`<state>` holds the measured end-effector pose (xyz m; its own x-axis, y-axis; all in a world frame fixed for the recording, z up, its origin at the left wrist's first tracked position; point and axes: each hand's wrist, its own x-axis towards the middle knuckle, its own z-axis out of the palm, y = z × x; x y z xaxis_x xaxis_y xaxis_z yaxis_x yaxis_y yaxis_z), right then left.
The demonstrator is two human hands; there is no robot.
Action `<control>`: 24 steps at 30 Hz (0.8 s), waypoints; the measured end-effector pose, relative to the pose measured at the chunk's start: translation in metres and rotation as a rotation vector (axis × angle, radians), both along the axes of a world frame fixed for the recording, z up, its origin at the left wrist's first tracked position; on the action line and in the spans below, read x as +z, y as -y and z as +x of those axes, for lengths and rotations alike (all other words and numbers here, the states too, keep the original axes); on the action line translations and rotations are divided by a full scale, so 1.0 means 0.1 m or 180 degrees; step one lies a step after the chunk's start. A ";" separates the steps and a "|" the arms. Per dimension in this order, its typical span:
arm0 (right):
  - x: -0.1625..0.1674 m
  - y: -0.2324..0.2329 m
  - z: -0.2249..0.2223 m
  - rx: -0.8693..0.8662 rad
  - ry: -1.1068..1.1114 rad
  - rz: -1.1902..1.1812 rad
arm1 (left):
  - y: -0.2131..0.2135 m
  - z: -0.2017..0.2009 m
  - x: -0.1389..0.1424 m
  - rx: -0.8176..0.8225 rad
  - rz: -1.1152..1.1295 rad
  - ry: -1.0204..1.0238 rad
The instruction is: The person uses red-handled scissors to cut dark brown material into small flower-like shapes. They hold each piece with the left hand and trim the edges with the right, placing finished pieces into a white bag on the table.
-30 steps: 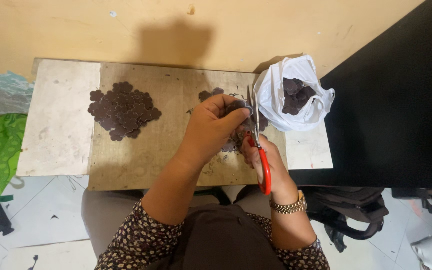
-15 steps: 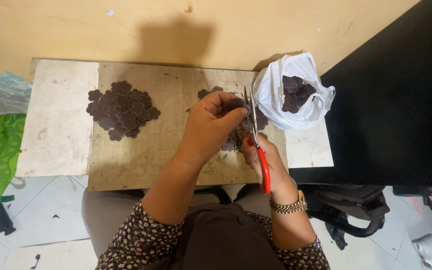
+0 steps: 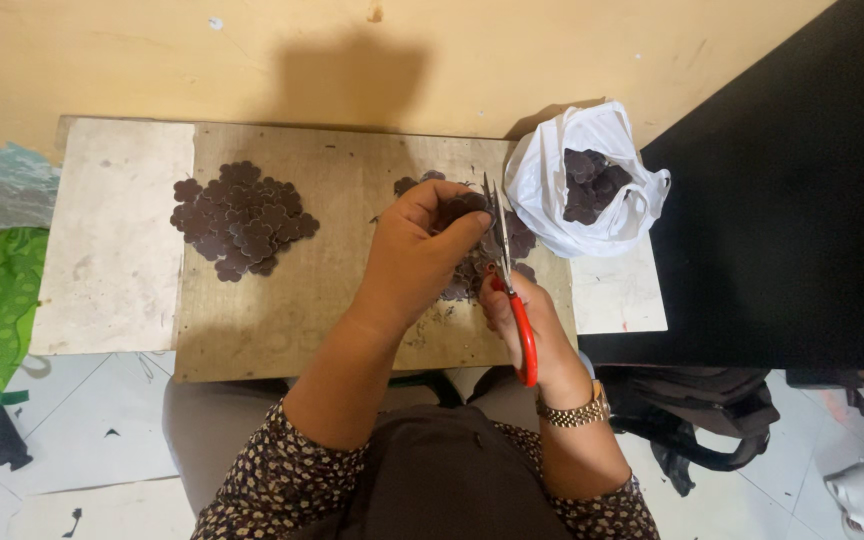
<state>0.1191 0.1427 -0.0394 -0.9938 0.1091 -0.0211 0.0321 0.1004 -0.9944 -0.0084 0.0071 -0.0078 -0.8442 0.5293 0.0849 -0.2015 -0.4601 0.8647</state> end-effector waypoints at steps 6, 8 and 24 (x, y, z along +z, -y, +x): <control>-0.06 -0.02 0.01 -0.0131 0.0122 0.0113 | -0.02 0.00 0.02 -0.0160 0.0193 0.0412; -0.09 -0.04 -0.02 -0.0128 0.0012 0.0056 | -0.03 -0.02 0.04 -0.0127 0.0089 0.0246; 0.03 -0.05 0.03 0.0192 -0.0310 0.0205 | -0.05 0.00 0.04 -0.0100 -0.0121 -0.0132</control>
<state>0.1220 0.1481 -0.0361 -0.9956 0.0470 0.0811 -0.0725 0.1631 -0.9839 -0.0081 0.0124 -0.0040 -0.8232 0.5591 0.0988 -0.1790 -0.4208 0.8893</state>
